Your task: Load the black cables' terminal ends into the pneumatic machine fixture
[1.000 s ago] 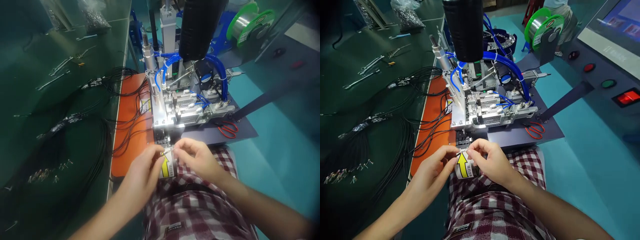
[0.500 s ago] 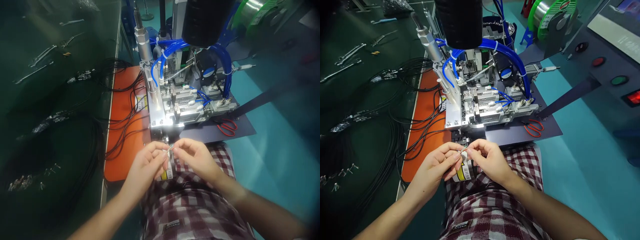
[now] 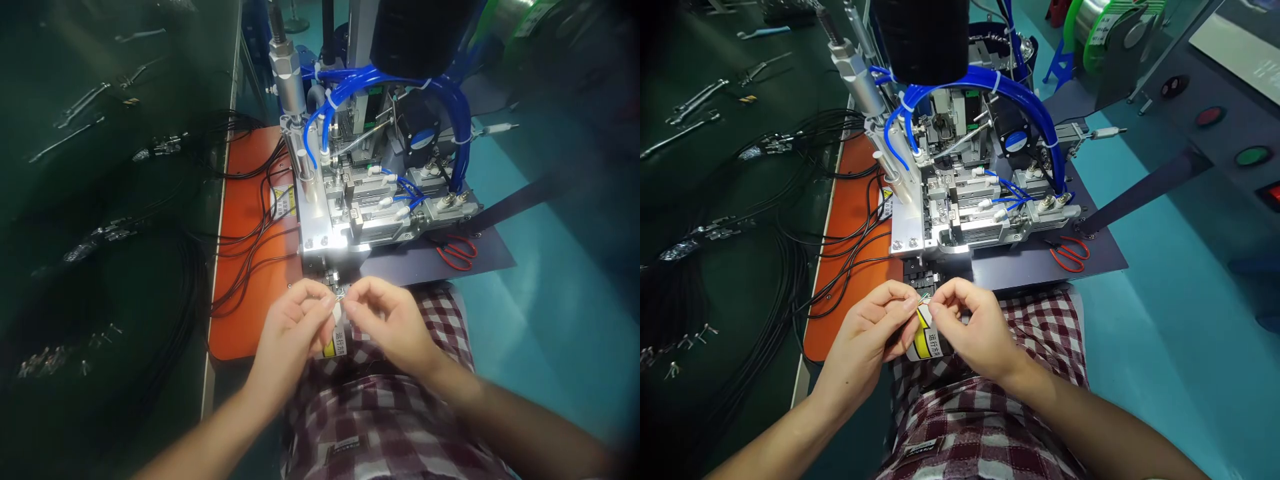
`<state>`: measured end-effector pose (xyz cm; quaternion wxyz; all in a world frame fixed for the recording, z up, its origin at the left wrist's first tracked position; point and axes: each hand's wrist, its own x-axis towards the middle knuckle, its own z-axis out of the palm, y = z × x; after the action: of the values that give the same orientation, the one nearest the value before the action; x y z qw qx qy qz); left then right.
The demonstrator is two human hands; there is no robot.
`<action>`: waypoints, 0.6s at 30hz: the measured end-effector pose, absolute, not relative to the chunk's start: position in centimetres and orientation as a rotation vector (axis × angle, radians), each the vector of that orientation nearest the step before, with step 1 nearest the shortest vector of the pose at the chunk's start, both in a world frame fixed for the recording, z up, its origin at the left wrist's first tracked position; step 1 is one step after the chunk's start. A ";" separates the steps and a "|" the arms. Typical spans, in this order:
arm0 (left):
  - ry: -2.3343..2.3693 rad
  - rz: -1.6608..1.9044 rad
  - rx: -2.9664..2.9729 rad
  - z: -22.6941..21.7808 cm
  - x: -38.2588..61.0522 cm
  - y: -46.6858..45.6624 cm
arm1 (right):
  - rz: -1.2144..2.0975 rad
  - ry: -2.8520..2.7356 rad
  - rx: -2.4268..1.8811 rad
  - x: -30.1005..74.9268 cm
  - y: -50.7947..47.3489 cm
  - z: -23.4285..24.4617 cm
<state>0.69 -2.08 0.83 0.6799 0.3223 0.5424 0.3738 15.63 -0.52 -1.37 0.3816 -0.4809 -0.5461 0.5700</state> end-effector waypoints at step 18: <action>1.310 0.801 0.793 0.7 0.8 -1.8 | 1.451 -1.447 -1.299 17.0 0.4 -1.0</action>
<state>0.84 -1.85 0.74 0.6493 0.3489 0.5766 0.3526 16.98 0.43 -0.97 0.3502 -0.5014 -0.5587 0.5602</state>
